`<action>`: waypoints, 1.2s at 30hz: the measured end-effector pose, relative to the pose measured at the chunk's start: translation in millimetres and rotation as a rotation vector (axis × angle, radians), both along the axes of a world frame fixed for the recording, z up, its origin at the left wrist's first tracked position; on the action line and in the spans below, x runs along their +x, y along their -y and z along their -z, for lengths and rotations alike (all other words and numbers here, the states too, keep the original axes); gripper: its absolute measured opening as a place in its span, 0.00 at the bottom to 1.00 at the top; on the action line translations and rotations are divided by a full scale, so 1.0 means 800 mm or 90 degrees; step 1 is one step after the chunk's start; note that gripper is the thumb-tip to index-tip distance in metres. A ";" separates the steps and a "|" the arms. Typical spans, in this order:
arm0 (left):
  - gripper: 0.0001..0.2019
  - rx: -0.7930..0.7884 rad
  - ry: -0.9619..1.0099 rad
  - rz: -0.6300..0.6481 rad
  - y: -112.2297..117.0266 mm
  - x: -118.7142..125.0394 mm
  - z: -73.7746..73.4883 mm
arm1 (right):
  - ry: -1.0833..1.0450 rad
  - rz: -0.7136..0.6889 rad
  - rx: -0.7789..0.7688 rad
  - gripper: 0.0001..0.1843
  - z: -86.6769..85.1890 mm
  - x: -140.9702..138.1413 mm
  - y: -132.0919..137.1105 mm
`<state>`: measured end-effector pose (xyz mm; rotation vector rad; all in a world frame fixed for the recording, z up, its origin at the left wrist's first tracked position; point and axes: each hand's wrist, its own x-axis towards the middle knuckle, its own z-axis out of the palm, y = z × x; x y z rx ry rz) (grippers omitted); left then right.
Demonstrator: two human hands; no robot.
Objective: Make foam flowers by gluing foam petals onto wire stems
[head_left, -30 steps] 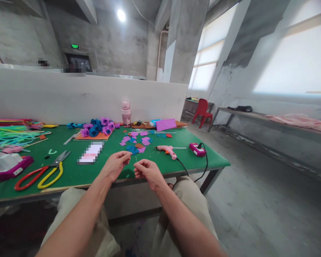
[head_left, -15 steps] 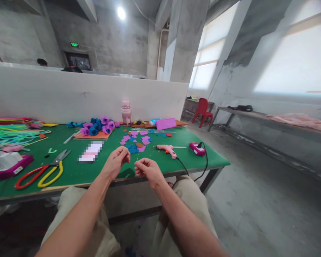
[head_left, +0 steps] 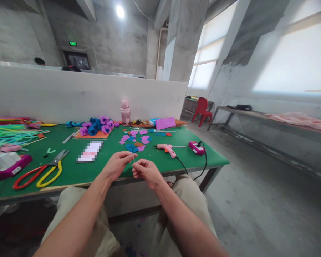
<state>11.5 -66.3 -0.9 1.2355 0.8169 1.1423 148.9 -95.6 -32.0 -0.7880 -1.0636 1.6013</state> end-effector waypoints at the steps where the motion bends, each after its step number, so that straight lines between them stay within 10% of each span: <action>1: 0.08 -0.010 0.017 0.003 0.000 0.000 -0.001 | -0.002 -0.004 -0.003 0.17 0.000 0.000 0.000; 36: 0.12 -0.032 0.023 0.012 -0.001 -0.003 0.001 | 0.073 -0.117 0.005 0.17 0.003 0.005 0.002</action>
